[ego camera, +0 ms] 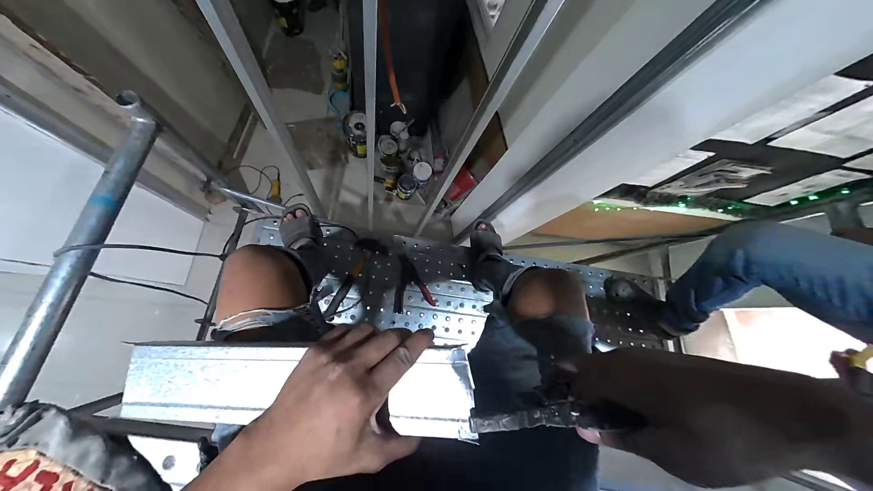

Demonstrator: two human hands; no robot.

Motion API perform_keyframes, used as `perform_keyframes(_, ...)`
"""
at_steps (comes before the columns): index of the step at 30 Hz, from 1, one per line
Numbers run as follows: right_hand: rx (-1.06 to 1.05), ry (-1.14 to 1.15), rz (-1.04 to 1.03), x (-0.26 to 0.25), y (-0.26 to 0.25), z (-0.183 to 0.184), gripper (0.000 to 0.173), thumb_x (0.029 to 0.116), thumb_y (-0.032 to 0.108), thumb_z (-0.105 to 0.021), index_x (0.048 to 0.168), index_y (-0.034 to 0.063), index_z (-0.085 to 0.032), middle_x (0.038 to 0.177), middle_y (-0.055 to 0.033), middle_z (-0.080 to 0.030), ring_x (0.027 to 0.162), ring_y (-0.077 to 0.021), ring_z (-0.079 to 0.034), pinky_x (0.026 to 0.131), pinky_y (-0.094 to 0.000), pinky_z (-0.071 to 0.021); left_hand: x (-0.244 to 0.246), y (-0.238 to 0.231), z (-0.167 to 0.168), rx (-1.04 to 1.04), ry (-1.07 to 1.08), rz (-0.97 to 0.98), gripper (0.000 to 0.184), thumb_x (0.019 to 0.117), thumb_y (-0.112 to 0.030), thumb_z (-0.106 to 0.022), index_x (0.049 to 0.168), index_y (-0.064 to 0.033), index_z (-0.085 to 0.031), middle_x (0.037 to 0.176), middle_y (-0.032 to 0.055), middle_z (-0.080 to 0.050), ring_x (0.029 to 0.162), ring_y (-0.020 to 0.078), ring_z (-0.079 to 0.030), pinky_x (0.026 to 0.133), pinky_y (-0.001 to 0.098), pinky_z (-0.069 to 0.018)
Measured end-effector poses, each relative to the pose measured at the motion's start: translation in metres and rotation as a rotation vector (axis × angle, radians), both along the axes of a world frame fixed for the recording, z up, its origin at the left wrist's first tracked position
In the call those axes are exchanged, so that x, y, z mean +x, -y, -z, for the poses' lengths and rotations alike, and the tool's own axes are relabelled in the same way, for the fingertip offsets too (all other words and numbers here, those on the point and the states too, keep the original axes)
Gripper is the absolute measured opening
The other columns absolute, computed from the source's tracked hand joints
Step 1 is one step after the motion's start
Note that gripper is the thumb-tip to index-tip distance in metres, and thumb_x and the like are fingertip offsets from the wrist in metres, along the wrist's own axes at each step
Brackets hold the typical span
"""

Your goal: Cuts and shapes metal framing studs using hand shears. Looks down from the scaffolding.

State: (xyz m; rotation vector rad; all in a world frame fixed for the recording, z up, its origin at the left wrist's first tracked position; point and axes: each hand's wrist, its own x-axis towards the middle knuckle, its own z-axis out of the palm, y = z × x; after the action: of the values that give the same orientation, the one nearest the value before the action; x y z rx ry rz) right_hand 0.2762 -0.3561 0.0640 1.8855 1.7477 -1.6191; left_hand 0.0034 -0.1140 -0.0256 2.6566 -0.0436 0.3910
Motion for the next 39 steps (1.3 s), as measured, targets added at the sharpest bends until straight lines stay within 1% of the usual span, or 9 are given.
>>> perform_keyframes(4, 0.023, 0.065, -0.053, -0.006, 0.002, -0.002, 0.027, 0.0982, 0.038, -0.06, 0.087, 0.0135, -0.063, 0.089, -0.0054, -0.061, 0.072, -0.02, -0.061, 0.061, -0.0437, -0.0513, 0.001, 0.001, 0.001, 0.025, -0.014, -0.016, 0.081, 0.0755, -0.072, -0.068, 0.139, -0.0218, -0.062, 0.115, -0.0024, -0.071, 0.099, 0.0162, -0.066, 0.08, 0.0387, -0.0554)
perform_keyframes(11, 0.107, 0.095, -0.113, -0.007, 0.003, 0.003, 0.026, 0.0966, 0.037, -0.061, 0.088, 0.0136, -0.062, 0.093, -0.0056, -0.062, 0.075, -0.0214, -0.063, 0.061, -0.0445, -0.053, 0.002, 0.001, 0.002, 0.029, -0.032, -0.01, 0.082, 0.0749, -0.072, -0.069, 0.139, -0.0214, -0.062, 0.116, -0.003, -0.071, 0.1, 0.0152, -0.066, 0.081, 0.038, -0.0555)
perform_keyframes(18, 0.277, 0.138, -0.131, -0.01, 0.012, 0.01, 0.033, 0.0969, 0.04, -0.057, 0.087, 0.0102, -0.066, 0.101, -0.0092, -0.066, 0.08, -0.0252, -0.067, 0.062, -0.0463, -0.0562, 0.003, 0.002, 0.003, 0.044, -0.043, -0.026, 0.082, 0.075, -0.072, -0.068, 0.138, -0.0207, -0.063, 0.117, -0.0026, -0.071, 0.1, 0.0156, -0.066, 0.081, 0.038, -0.0554)
perform_keyframes(21, 0.402, 0.14, -0.136, -0.008, 0.016, 0.017, 0.03, 0.0929, 0.04, -0.059, 0.083, 0.0116, -0.064, 0.096, -0.0077, -0.066, 0.075, -0.0227, -0.067, 0.056, -0.0431, -0.0558, 0.003, 0.001, 0.004, 0.033, -0.026, -0.023, 0.082, 0.0748, -0.072, -0.068, 0.139, -0.0211, -0.062, 0.116, -0.0025, -0.071, 0.098, 0.0156, -0.066, 0.08, 0.0382, -0.0552)
perform_keyframes(24, 0.546, 0.064, -0.134, -0.007, 0.017, 0.03, 0.032, 0.0949, 0.041, -0.056, 0.083, 0.0119, -0.061, 0.093, -0.0069, -0.064, 0.076, -0.0202, -0.065, 0.058, -0.0392, -0.0556, 0.001, -0.003, 0.0, -0.034, 0.037, -0.016, 0.081, 0.0732, -0.07, -0.072, 0.137, -0.02, -0.063, 0.112, -0.002, -0.071, 0.096, 0.0146, -0.066, 0.078, 0.0368, -0.0553)
perform_keyframes(28, 0.648, -0.112, -0.047, -0.019, 0.017, 0.052, 0.03, 0.0941, 0.037, -0.064, 0.089, 0.0079, -0.065, 0.101, -0.0123, -0.067, 0.082, -0.0224, -0.068, 0.067, -0.0397, -0.0587, -0.003, -0.01, -0.013, -0.184, 0.086, 0.01, 0.084, 0.0689, -0.069, -0.078, 0.136, -0.0204, -0.064, 0.115, -0.0022, -0.072, 0.106, 0.0119, -0.067, 0.088, 0.0355, -0.058)
perform_keyframes(31, 0.545, -0.14, -0.02, -0.018, 0.009, 0.05, 0.029, 0.0963, 0.039, -0.064, 0.094, 0.0097, -0.068, 0.109, -0.0095, -0.068, 0.091, -0.0195, -0.068, 0.074, -0.0397, -0.0595, -0.007, -0.015, -0.014, -0.189, 0.056, 0.012, 0.085, 0.0691, -0.07, -0.078, 0.137, -0.0215, -0.063, 0.117, -0.0035, -0.071, 0.106, 0.0105, -0.066, 0.086, 0.0349, -0.0575)
perform_keyframes(34, 0.403, -0.123, -0.011, -0.011, -0.003, 0.032, 0.031, 0.0988, 0.04, -0.056, 0.101, 0.0131, -0.07, 0.12, -0.004, -0.067, 0.099, -0.0146, -0.067, 0.079, -0.0382, -0.0585, -0.007, -0.015, -0.016, -0.174, 0.036, 0.027, 0.087, 0.0697, -0.07, -0.077, 0.139, -0.0209, -0.062, 0.118, -0.0033, -0.07, 0.104, 0.0109, -0.065, 0.083, 0.0342, -0.0566)
perform_keyframes(39, 0.323, -0.066, -0.014, -0.002, -0.002, 0.023, 0.029, 0.0992, 0.041, -0.055, 0.096, 0.0154, -0.068, 0.112, -0.0014, -0.067, 0.093, -0.0137, -0.066, 0.075, -0.0391, -0.0573, -0.005, -0.01, -0.01, -0.133, 0.056, 0.033, 0.088, 0.0693, -0.071, -0.076, 0.141, -0.0217, -0.061, 0.116, -0.0034, -0.071, 0.103, 0.0114, -0.066, 0.085, 0.0347, -0.0568)
